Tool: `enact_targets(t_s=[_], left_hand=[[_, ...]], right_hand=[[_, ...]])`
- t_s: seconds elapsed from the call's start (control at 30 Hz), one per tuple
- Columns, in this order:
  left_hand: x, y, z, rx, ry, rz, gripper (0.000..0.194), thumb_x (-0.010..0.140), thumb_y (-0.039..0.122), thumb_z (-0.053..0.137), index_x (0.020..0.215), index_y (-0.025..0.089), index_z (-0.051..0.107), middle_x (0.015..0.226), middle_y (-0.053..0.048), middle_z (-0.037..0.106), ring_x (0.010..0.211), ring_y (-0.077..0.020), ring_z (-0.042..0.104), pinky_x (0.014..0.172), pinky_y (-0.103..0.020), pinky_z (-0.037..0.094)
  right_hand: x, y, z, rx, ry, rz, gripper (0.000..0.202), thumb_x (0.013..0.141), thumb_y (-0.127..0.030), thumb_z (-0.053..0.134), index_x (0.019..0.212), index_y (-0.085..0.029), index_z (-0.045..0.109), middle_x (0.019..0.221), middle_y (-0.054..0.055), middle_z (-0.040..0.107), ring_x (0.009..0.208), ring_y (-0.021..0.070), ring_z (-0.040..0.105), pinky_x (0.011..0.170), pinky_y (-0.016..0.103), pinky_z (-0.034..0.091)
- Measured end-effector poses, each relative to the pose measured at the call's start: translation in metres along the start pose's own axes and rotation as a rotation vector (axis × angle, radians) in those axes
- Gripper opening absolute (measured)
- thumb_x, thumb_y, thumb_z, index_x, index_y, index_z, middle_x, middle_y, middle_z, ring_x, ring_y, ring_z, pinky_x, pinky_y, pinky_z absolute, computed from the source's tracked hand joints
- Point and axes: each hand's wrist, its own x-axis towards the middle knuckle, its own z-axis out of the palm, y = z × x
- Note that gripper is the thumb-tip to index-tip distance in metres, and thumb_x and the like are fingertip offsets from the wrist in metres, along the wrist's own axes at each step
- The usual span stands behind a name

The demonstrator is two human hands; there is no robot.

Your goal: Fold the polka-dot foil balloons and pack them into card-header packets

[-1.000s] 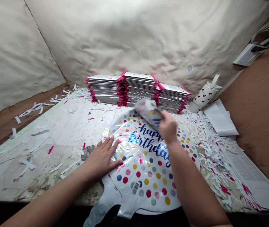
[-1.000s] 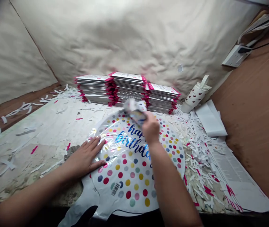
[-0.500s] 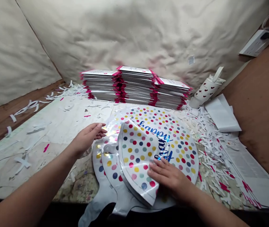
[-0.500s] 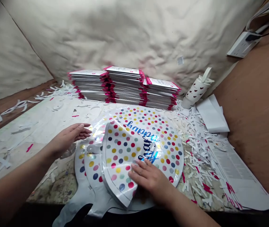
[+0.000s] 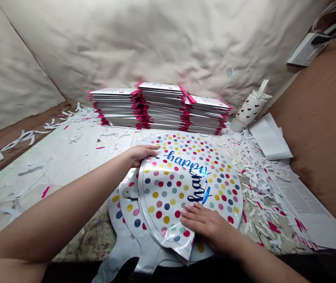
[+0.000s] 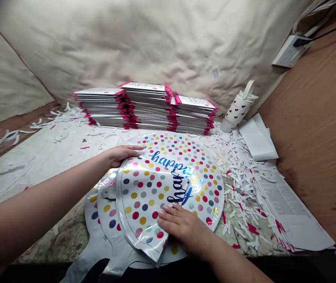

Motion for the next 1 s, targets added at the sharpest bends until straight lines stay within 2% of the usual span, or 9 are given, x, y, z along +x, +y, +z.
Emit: enact_targets(t_s=[0.13,0.23,0.3,0.47,0.6,0.7,0.8,0.9,1.0], left_hand=[[0.008,-0.012,-0.018,0.185,0.202,0.16,0.043,0.071,0.019,0.066,0.113,0.012,0.054,0.082,-0.01,0.067,0.066,-0.0199,0.066,0.061,-0.033,0.056],[-0.001,-0.016,-0.016,0.361,0.262,0.403,0.039,0.084,0.024,0.049,0.122,0.012,0.046,0.102,-0.013,0.063,0.089,-0.0222,0.063,0.079,-0.04,0.052],[-0.011,-0.018,0.004,0.493,0.165,0.59,0.035,0.087,0.026,0.042,0.12,0.014,0.049,0.117,-0.01,0.058,0.108,-0.0223,0.054,0.095,-0.042,0.042],[-0.027,-0.037,0.082,0.86,-0.392,0.918,0.038,0.079,0.027,0.056,0.117,0.026,0.055,0.132,0.0,0.05,0.127,-0.0203,0.036,0.109,-0.04,0.019],[-0.021,-0.053,0.105,1.295,-0.415,1.031,0.055,0.089,0.043,0.036,0.139,0.022,0.027,0.148,-0.009,0.019,0.135,-0.0298,0.013,0.105,-0.055,0.009],[-0.017,-0.056,0.104,1.36,-0.344,0.996,0.058,0.09,0.05,0.028,0.141,0.025,0.019,0.149,-0.008,0.014,0.136,-0.0296,0.01,0.104,-0.055,0.009],[-0.02,-0.057,0.103,1.383,-0.307,0.963,0.057,0.09,0.051,0.025,0.141,0.025,0.019,0.149,-0.007,0.012,0.136,-0.0272,0.008,0.106,-0.051,0.007],[-0.029,-0.064,0.087,1.419,-0.284,0.892,0.057,0.092,0.05,0.021,0.142,0.023,0.017,0.149,-0.005,0.01,0.137,-0.0224,0.007,0.108,-0.045,0.004],[-0.041,-0.075,0.042,1.434,-0.24,0.782,0.057,0.092,0.049,0.019,0.142,0.022,0.012,0.149,-0.002,0.011,0.137,-0.0185,0.008,0.11,-0.04,0.002]], right_hand=[[0.0,0.002,0.003,0.029,0.028,0.016,0.038,0.091,-0.016,0.037,0.128,-0.018,0.046,0.13,0.008,0.05,0.126,0.0165,0.038,0.107,0.039,0.028],[0.002,0.004,0.001,0.053,0.028,0.031,0.037,0.092,-0.017,0.036,0.127,-0.019,0.047,0.13,0.007,0.051,0.126,0.0155,0.039,0.107,0.038,0.028],[0.004,0.006,-0.002,0.063,0.01,0.017,0.036,0.092,-0.018,0.035,0.126,-0.018,0.048,0.13,0.006,0.05,0.126,0.0152,0.039,0.108,0.037,0.027],[0.003,0.012,-0.007,0.021,0.029,-0.049,0.035,0.091,-0.016,0.036,0.123,-0.016,0.05,0.128,0.005,0.053,0.124,0.016,0.042,0.106,0.036,0.03],[-0.007,0.011,-0.005,-0.155,0.31,-0.004,0.03,0.085,-0.011,0.044,0.112,-0.009,0.057,0.119,0.014,0.059,0.117,0.0222,0.049,0.099,0.041,0.039],[-0.012,0.008,-0.001,-0.192,0.405,-0.056,0.026,0.083,-0.008,0.047,0.106,-0.01,0.059,0.109,0.013,0.065,0.111,0.0215,0.055,0.096,0.04,0.042],[-0.014,0.007,-0.002,-0.046,0.308,-0.07,0.029,0.085,-0.009,0.043,0.109,-0.015,0.058,0.109,0.009,0.066,0.108,0.0182,0.057,0.099,0.039,0.039],[-0.012,0.011,-0.013,0.182,0.202,0.124,0.029,0.085,-0.014,0.039,0.103,-0.02,0.061,0.103,0.006,0.068,0.1,0.0166,0.061,0.098,0.038,0.038],[-0.002,0.018,-0.029,0.373,0.152,0.452,0.029,0.089,-0.029,0.036,0.081,-0.019,0.062,0.078,0.004,0.067,0.076,0.0171,0.062,0.074,0.031,0.049]])
